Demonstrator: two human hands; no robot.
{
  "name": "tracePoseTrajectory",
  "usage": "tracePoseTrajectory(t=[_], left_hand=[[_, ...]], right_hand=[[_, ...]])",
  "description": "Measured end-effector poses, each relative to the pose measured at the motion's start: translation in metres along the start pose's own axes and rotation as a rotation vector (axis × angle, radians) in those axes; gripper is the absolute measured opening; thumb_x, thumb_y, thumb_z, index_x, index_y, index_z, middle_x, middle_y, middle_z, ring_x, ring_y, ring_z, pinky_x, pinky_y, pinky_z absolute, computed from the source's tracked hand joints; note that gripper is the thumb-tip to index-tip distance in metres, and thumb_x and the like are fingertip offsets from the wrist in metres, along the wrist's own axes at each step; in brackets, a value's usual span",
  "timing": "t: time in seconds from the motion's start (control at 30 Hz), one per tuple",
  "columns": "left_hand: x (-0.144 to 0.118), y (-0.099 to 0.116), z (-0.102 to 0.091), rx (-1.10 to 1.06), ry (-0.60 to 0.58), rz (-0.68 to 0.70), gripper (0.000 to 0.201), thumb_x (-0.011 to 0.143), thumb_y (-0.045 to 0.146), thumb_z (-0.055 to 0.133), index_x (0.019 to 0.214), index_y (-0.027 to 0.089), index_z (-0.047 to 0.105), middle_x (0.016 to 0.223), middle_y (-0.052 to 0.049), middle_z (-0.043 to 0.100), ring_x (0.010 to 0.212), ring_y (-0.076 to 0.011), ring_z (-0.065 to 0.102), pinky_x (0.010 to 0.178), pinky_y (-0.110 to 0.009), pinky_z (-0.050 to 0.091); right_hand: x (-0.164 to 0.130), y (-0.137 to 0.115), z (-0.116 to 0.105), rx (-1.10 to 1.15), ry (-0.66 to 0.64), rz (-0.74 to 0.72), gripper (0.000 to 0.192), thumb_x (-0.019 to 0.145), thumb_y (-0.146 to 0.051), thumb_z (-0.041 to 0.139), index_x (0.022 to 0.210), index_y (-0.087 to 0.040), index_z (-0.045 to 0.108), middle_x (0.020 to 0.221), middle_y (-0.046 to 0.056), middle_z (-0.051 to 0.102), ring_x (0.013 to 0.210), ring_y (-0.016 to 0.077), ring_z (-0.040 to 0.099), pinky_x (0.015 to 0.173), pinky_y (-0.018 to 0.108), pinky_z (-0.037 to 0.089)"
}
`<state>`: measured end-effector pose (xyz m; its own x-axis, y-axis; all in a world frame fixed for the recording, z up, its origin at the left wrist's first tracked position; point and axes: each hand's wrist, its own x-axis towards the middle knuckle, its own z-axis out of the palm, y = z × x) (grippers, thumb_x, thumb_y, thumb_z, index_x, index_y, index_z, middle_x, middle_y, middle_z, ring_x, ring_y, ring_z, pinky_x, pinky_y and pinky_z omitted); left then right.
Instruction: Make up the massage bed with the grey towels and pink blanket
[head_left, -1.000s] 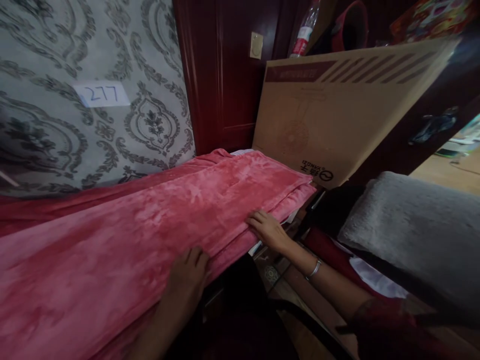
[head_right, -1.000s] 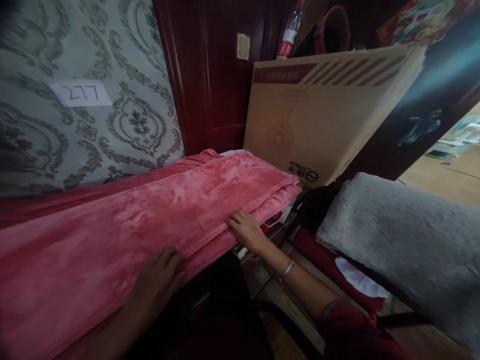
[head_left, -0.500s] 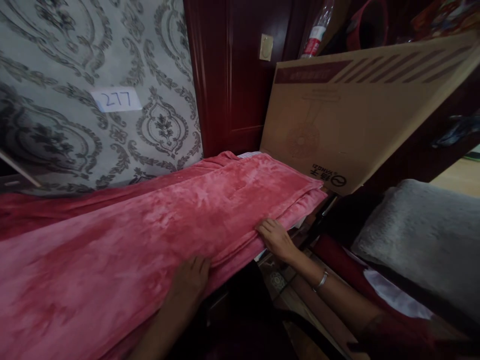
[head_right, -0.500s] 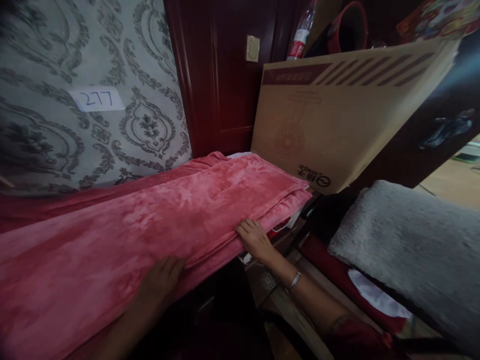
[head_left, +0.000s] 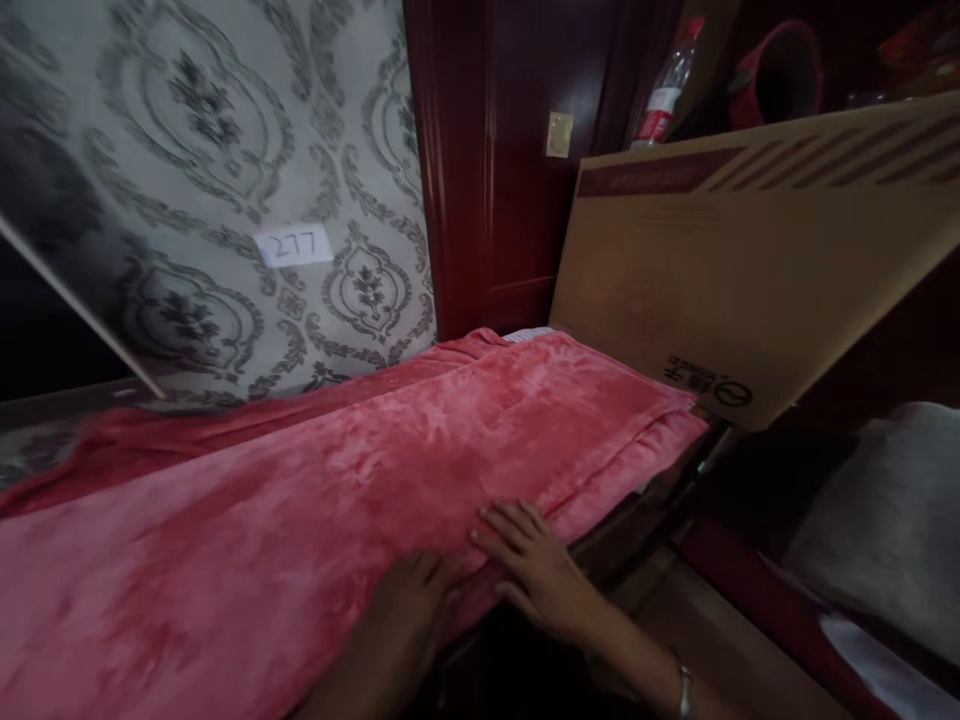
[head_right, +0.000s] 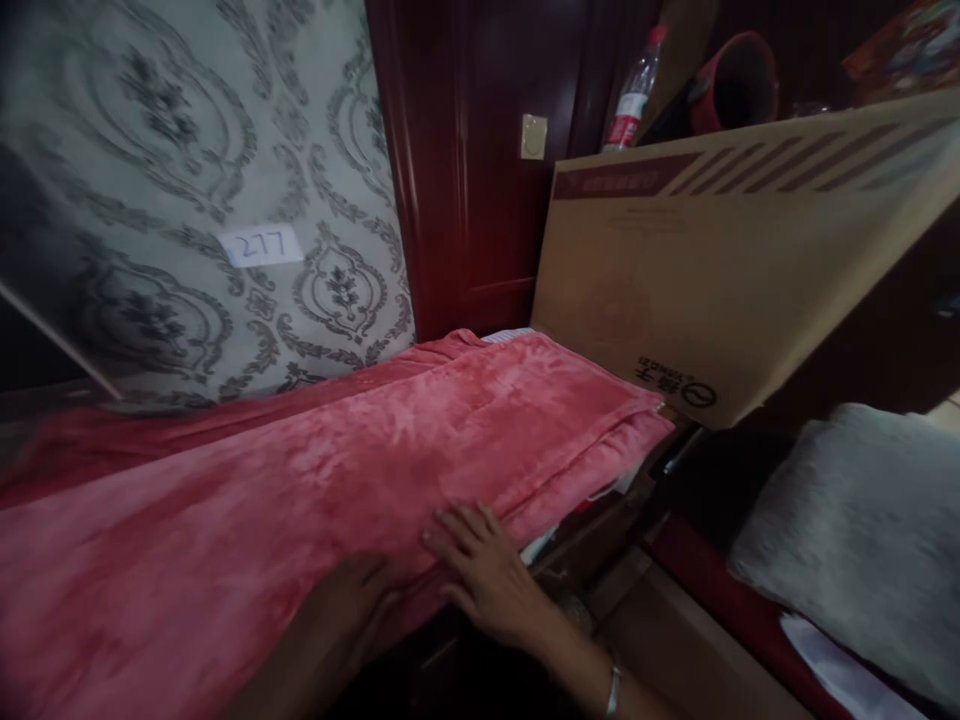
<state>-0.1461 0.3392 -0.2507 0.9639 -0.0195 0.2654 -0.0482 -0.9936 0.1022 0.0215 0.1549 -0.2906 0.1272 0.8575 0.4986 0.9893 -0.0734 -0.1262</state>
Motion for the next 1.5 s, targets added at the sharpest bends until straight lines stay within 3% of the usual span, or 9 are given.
tracePoseTrajectory(t=[0.1,0.2,0.33,0.5,0.77,0.93,1.17,1.33,1.5], left_hand=[[0.030,-0.015,-0.018,-0.183,-0.022,0.005,0.040,0.100,0.026,0.041,0.134,0.025,0.063,0.131,-0.009,0.068,0.119,-0.0228,0.065,0.105,-0.040,0.052],[0.075,-0.031,-0.024,-0.275,-0.209,0.040,0.057,0.101,0.046,0.042,0.152,0.020,0.043,0.156,-0.014,0.045,0.145,-0.0278,0.042,0.120,-0.050,0.036],[0.120,-0.047,-0.008,-0.280,-0.398,0.078,0.065,0.102,0.054,0.034,0.158,0.022,0.031,0.165,-0.012,0.028,0.154,-0.0293,0.021,0.125,-0.057,0.019],[0.142,-0.096,0.015,-0.140,-0.349,0.190,0.067,0.098,0.062,0.038,0.156,0.029,0.036,0.165,-0.009,0.028,0.155,-0.0316,0.017,0.124,-0.064,0.006],[0.185,-0.229,0.014,0.011,-0.267,-0.277,0.059,0.102,0.050,0.031,0.157,0.029,0.034,0.166,-0.009,0.026,0.155,-0.0304,0.019,0.123,-0.062,0.007],[0.185,-0.258,0.010,-0.003,-0.266,-0.387,0.060,0.103,0.046,0.023,0.160,0.026,0.026,0.167,-0.010,0.024,0.155,-0.0295,0.016,0.121,-0.062,0.013],[0.175,-0.227,-0.008,-0.048,-0.269,-0.363,0.065,0.101,0.048,0.033,0.159,0.021,0.027,0.168,-0.012,0.019,0.155,-0.0284,0.016,0.125,-0.055,0.011],[0.096,-0.139,-0.029,-0.370,-0.290,0.028,0.060,0.103,0.050,0.031,0.155,0.021,0.039,0.163,-0.010,0.033,0.152,-0.0239,0.029,0.126,-0.045,0.021],[0.031,-0.088,-0.054,-0.455,-0.342,0.132,0.068,0.098,0.051,0.049,0.157,0.023,0.033,0.160,-0.012,0.039,0.150,-0.0281,0.032,0.126,-0.053,0.020]], right_hand=[[-0.004,0.003,0.012,-0.032,-0.010,-0.021,0.068,0.098,-0.055,0.053,0.158,-0.029,0.034,0.159,0.009,0.040,0.148,0.0299,0.033,0.115,0.059,0.037],[-0.003,0.014,0.019,-0.059,0.089,0.037,0.057,0.100,-0.048,0.051,0.154,-0.030,0.043,0.154,0.009,0.046,0.144,0.0295,0.040,0.113,0.057,0.041],[0.004,0.023,0.033,-0.153,0.179,0.115,0.060,0.097,-0.048,0.054,0.153,-0.029,0.043,0.156,0.012,0.044,0.143,0.0352,0.040,0.108,0.061,0.042],[0.002,0.028,0.059,-0.356,0.145,0.057,0.078,0.088,-0.060,0.060,0.157,-0.034,0.035,0.160,0.007,0.038,0.143,0.0414,0.036,0.104,0.064,0.039],[0.001,0.052,0.077,-0.500,0.295,-0.099,0.074,0.084,-0.069,0.057,0.150,-0.036,0.048,0.140,0.007,0.061,0.124,0.0372,0.054,0.096,0.050,0.042],[0.000,0.061,0.080,-0.541,0.271,-0.138,0.068,0.088,-0.066,0.056,0.150,-0.036,0.048,0.135,0.006,0.065,0.116,0.0343,0.060,0.088,0.046,0.046],[0.002,0.054,0.051,-0.417,0.228,-0.134,0.073,0.093,-0.064,0.047,0.157,-0.031,0.036,0.137,0.005,0.064,0.115,0.0343,0.063,0.083,0.047,0.049],[0.038,0.024,0.020,-0.128,0.204,-0.106,0.064,0.099,-0.034,0.047,0.160,-0.033,0.029,0.137,0.003,0.064,0.121,0.0278,0.062,0.096,0.046,0.050],[0.095,-0.032,0.041,0.165,-0.011,-0.330,0.059,0.094,-0.043,0.062,0.150,-0.033,0.047,0.138,0.004,0.063,0.127,0.0260,0.056,0.108,0.042,0.046]])
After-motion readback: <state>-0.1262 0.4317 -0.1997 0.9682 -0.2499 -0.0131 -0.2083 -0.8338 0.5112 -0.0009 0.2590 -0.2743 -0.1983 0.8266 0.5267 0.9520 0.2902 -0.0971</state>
